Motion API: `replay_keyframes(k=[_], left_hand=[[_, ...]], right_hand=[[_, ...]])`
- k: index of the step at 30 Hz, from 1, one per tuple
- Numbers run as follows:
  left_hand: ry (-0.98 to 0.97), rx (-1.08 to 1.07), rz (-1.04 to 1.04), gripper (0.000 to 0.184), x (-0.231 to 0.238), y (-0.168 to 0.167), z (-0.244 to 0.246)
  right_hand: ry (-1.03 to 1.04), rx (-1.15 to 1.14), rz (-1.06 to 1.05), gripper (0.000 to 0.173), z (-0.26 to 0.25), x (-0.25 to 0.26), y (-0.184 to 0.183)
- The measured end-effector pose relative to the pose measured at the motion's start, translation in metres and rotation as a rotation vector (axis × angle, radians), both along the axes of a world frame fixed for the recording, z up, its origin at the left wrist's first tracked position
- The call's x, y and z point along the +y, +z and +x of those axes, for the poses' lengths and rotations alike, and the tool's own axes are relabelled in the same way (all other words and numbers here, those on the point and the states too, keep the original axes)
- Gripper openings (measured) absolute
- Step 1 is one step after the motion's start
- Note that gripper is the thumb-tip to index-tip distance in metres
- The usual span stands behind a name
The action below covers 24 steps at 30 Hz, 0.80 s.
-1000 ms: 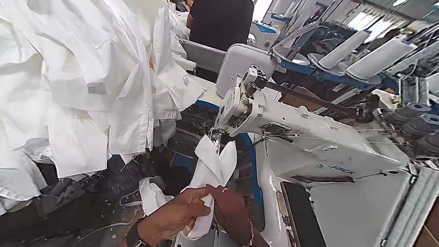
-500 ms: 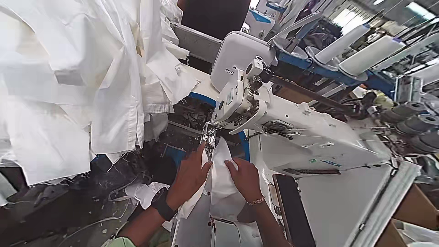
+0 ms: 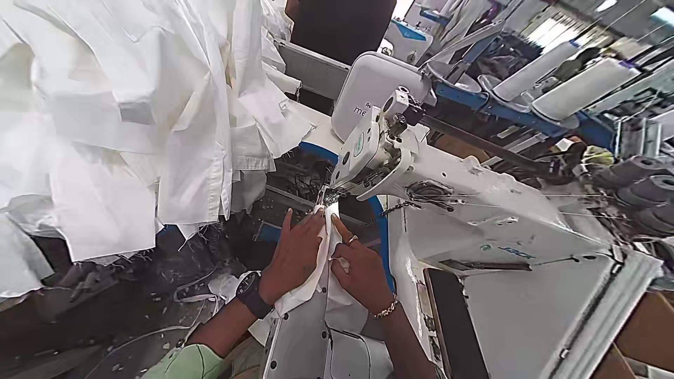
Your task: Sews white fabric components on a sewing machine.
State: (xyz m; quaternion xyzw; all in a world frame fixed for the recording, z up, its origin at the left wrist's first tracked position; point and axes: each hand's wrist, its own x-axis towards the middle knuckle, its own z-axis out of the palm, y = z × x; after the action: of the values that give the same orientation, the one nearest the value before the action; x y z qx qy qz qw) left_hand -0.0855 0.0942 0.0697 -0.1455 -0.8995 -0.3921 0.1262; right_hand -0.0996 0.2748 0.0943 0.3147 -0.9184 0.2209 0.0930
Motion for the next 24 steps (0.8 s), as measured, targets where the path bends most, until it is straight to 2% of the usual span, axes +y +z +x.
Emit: replay_keyframes(k=[3,7,11,18,21,24], left_hand=[[0.015,0.138,-0.061,0.029,0.0,-0.004,-0.006],[-0.004,0.159,-0.051,0.036,-0.001,-0.01,0.001],[-0.042,0.154,-0.013,0.036,-0.002,-0.01,-0.002],[-0.052,0.079,0.139,0.04,-0.001,-0.007,0.0],[-0.062,0.073,0.161,0.036,-0.001,-0.008,0.001],[-0.073,0.083,0.204,0.036,0.002,-0.005,0.002]], right_hand=[[-0.025,0.07,0.132,0.012,0.007,-0.003,0.003],[-0.095,0.206,0.062,0.014,0.001,-0.001,0.0],[-0.023,0.139,0.067,0.014,0.001,-0.001,-0.005],[0.004,0.072,0.132,0.013,0.019,-0.009,0.01],[0.018,-0.058,0.007,0.012,0.018,-0.011,0.01],[0.038,-0.361,-0.248,0.015,-0.003,-0.016,0.012]])
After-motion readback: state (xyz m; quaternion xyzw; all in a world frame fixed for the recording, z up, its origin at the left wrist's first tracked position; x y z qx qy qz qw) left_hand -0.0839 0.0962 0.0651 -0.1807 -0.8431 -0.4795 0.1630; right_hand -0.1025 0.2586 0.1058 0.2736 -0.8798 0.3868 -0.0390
